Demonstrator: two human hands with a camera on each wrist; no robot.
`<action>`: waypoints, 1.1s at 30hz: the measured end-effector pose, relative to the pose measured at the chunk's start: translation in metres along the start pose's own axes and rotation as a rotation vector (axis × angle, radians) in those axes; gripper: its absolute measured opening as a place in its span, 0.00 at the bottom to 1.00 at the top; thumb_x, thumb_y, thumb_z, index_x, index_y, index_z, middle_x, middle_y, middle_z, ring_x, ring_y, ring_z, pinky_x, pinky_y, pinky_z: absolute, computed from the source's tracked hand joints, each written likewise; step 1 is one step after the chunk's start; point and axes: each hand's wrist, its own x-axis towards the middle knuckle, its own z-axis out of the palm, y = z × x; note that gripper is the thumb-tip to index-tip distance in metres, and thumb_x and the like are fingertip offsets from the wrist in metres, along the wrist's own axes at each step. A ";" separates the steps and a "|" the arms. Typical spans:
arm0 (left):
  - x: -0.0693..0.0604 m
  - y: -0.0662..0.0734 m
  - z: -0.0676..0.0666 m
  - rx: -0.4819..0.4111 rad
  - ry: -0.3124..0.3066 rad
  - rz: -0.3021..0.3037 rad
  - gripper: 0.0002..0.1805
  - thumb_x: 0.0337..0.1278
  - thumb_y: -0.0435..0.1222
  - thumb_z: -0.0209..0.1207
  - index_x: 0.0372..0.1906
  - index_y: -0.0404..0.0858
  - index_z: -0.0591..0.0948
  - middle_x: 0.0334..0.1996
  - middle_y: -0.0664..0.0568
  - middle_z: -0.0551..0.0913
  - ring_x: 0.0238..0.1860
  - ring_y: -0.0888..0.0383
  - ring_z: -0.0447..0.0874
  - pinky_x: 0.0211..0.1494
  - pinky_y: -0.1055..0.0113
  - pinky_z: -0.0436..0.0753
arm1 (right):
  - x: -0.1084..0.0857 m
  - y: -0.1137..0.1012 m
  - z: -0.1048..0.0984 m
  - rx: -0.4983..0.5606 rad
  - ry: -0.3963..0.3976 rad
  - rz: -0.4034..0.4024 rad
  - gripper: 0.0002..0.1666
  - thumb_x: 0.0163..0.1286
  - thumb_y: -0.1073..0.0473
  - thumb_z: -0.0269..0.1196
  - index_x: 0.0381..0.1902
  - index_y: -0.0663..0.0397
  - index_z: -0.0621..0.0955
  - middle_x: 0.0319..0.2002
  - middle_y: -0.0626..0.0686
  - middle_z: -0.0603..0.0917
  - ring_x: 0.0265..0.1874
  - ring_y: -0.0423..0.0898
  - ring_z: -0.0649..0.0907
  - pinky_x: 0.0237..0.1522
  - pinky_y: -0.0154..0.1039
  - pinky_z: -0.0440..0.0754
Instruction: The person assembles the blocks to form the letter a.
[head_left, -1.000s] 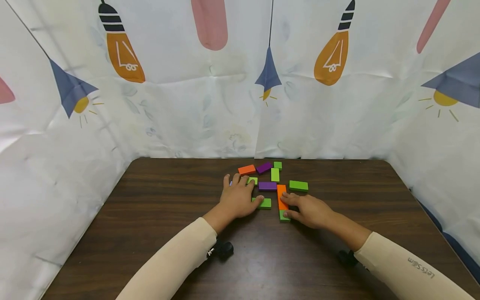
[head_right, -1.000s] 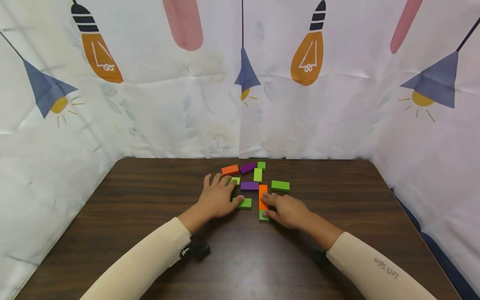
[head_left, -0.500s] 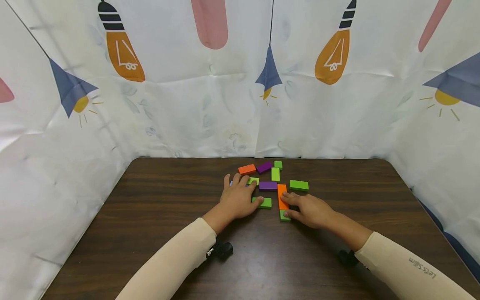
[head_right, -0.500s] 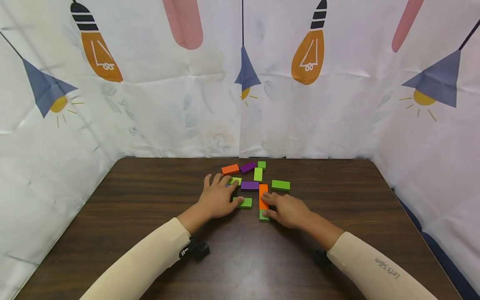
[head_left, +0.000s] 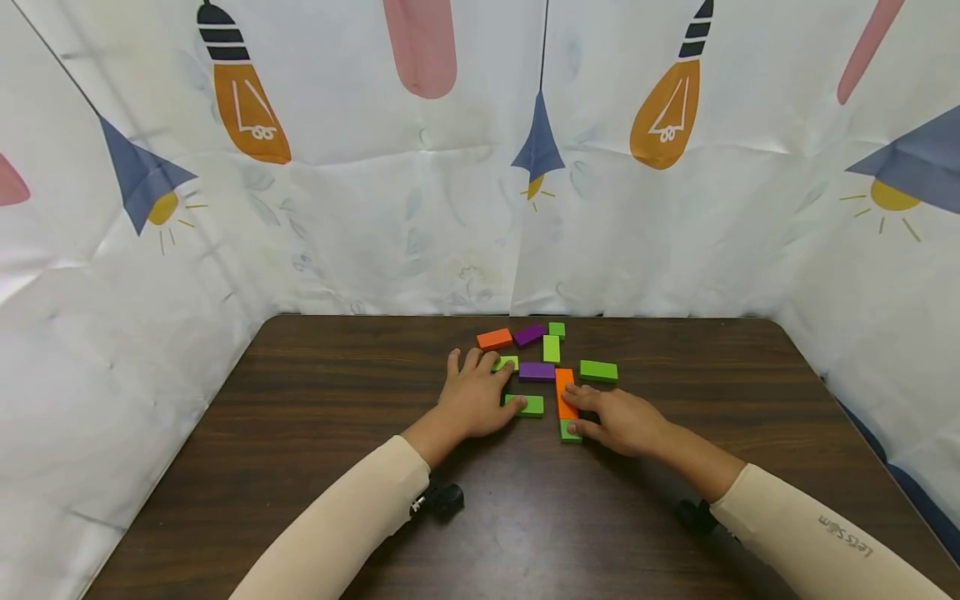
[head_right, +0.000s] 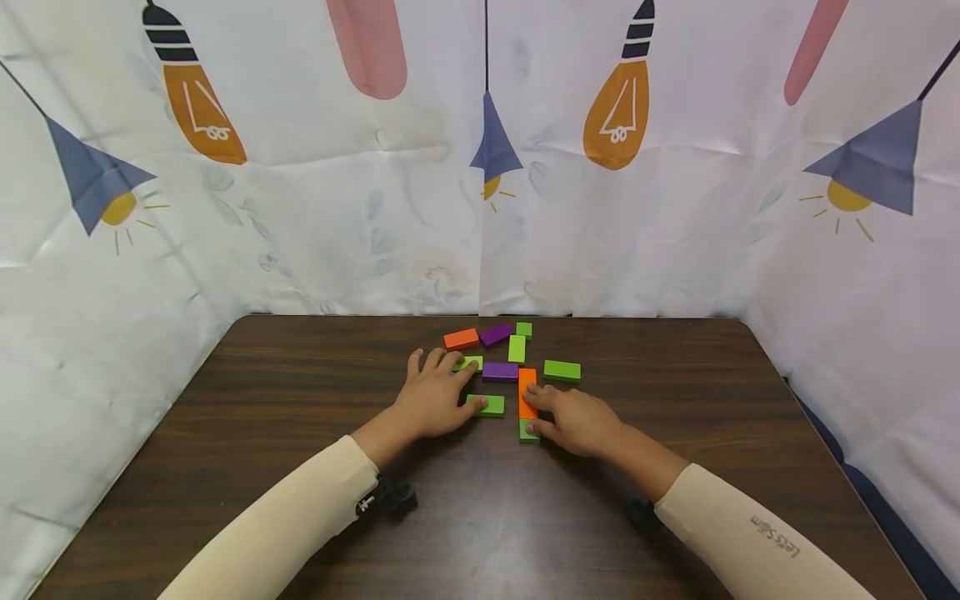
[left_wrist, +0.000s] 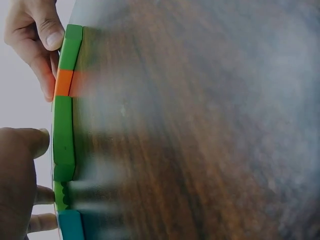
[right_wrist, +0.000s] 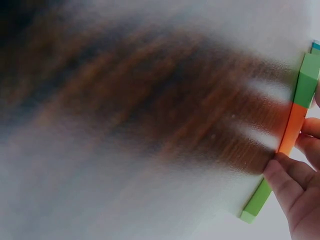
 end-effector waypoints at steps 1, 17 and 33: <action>0.000 0.000 0.000 -0.005 0.000 0.002 0.39 0.70 0.68 0.45 0.77 0.52 0.70 0.71 0.50 0.68 0.73 0.45 0.58 0.74 0.33 0.46 | 0.000 0.000 0.000 -0.001 0.000 -0.001 0.36 0.75 0.46 0.63 0.74 0.57 0.72 0.70 0.59 0.74 0.67 0.57 0.76 0.59 0.57 0.78; -0.002 0.002 -0.003 -0.041 0.038 0.079 0.37 0.70 0.64 0.50 0.74 0.48 0.72 0.70 0.51 0.70 0.71 0.47 0.61 0.73 0.37 0.49 | 0.001 0.003 0.000 0.001 -0.013 0.002 0.37 0.76 0.45 0.63 0.75 0.56 0.71 0.71 0.58 0.73 0.67 0.56 0.76 0.60 0.57 0.78; -0.019 0.007 0.001 0.031 0.177 0.274 0.15 0.74 0.43 0.59 0.58 0.58 0.87 0.43 0.57 0.78 0.51 0.54 0.70 0.66 0.42 0.62 | 0.001 0.001 0.001 0.002 -0.014 0.016 0.37 0.76 0.45 0.63 0.75 0.55 0.71 0.71 0.60 0.73 0.66 0.57 0.76 0.59 0.58 0.78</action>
